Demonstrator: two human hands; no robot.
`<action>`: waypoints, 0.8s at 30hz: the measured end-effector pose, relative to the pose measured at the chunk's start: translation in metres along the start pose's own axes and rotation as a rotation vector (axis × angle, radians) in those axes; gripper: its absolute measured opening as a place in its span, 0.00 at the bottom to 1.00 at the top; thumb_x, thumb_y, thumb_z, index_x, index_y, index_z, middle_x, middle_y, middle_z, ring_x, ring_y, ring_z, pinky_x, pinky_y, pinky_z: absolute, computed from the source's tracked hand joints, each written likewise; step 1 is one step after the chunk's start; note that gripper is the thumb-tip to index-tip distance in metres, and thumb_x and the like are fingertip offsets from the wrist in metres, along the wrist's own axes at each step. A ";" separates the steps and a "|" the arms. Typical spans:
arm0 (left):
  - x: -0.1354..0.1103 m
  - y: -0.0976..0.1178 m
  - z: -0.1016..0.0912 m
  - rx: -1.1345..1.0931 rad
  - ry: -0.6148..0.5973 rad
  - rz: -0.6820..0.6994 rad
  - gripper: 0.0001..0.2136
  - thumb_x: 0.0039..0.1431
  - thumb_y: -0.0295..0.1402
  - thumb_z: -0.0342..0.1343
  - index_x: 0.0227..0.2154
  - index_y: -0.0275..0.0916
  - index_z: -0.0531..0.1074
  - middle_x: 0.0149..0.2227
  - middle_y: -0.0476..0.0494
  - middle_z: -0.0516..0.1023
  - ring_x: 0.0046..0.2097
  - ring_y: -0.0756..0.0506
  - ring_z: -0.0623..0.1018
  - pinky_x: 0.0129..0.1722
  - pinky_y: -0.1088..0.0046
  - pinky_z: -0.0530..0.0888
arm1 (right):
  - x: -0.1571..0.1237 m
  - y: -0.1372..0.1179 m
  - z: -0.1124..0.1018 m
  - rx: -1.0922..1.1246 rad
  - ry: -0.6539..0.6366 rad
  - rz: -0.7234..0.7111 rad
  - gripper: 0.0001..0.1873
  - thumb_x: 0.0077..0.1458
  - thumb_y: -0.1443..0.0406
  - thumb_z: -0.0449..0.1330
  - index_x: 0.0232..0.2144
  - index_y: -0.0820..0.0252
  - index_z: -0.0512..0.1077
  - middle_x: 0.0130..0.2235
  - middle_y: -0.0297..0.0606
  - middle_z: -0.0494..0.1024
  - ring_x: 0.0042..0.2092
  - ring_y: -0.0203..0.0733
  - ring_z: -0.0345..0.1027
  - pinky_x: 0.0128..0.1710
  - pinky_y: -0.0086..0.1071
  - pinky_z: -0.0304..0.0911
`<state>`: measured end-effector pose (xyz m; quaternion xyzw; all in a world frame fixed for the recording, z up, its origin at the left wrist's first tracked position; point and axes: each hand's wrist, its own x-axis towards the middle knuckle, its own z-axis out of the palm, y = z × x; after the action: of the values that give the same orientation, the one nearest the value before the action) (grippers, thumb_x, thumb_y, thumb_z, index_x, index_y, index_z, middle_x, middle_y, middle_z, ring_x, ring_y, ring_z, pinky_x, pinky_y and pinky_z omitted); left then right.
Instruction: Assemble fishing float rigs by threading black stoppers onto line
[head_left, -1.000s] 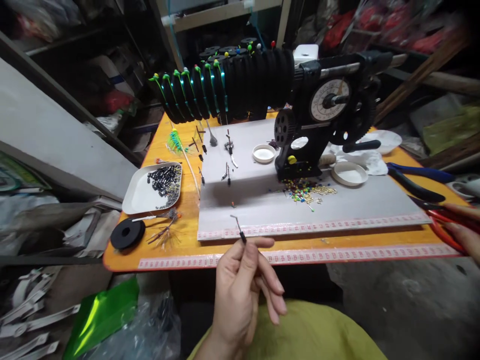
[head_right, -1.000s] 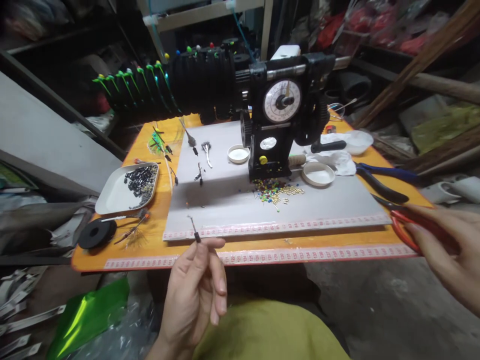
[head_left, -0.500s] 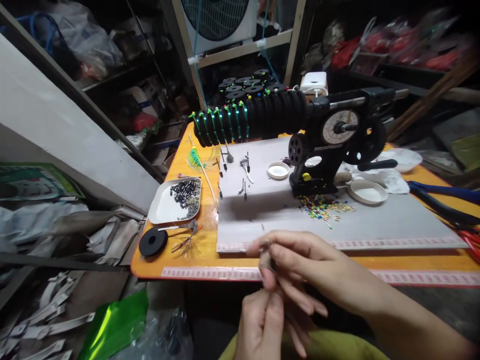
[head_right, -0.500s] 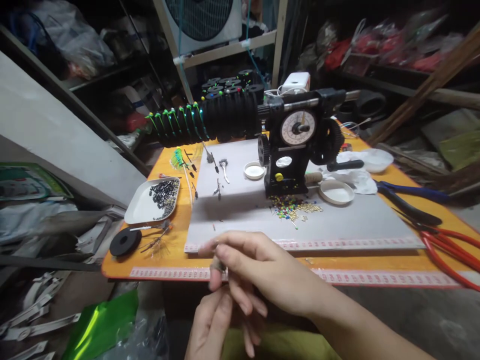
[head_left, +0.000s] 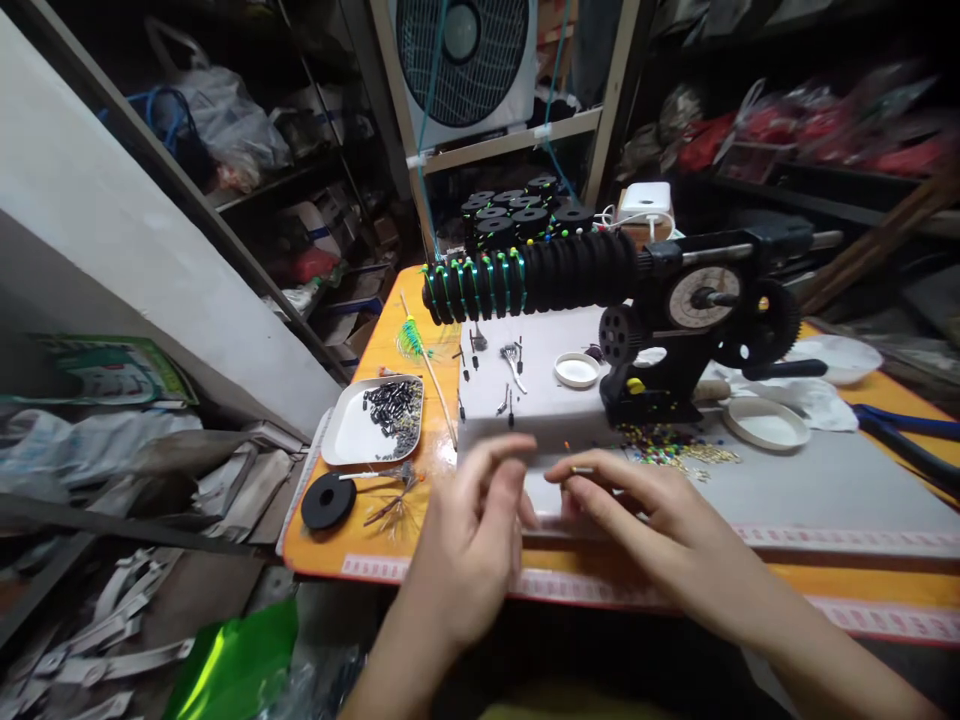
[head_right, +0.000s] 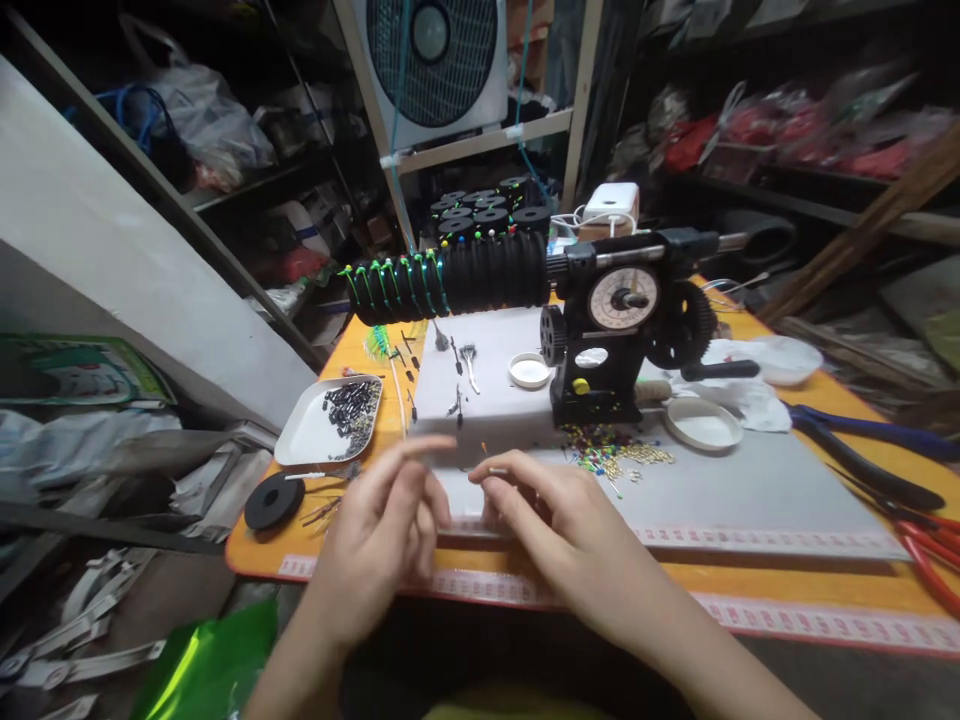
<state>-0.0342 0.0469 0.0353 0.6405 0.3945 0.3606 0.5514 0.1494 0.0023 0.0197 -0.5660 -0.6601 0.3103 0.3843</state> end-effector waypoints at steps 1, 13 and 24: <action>0.014 0.007 -0.001 -0.015 0.025 0.022 0.19 0.69 0.44 0.51 0.55 0.39 0.70 0.27 0.51 0.73 0.19 0.53 0.68 0.20 0.78 0.65 | 0.001 0.001 -0.001 -0.115 0.024 -0.048 0.14 0.69 0.58 0.52 0.42 0.55 0.76 0.33 0.34 0.80 0.35 0.39 0.75 0.35 0.30 0.67; 0.077 -0.001 -0.003 -0.038 0.384 0.313 0.07 0.62 0.37 0.61 0.35 0.38 0.77 0.21 0.54 0.70 0.18 0.53 0.67 0.19 0.76 0.64 | 0.003 0.028 0.009 -0.422 0.118 -0.226 0.11 0.68 0.66 0.51 0.45 0.60 0.73 0.40 0.44 0.80 0.43 0.49 0.71 0.41 0.42 0.68; -0.019 -0.006 0.011 -0.619 0.152 0.117 0.08 0.71 0.36 0.50 0.42 0.44 0.75 0.29 0.52 0.73 0.25 0.55 0.73 0.34 0.78 0.75 | -0.008 0.038 0.009 -0.520 0.262 -0.294 0.16 0.67 0.67 0.52 0.55 0.64 0.69 0.49 0.50 0.75 0.50 0.53 0.68 0.49 0.48 0.67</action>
<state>-0.0335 0.0257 0.0274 0.4354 0.2688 0.5413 0.6672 0.1620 0.0007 -0.0182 -0.5790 -0.7367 -0.0032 0.3492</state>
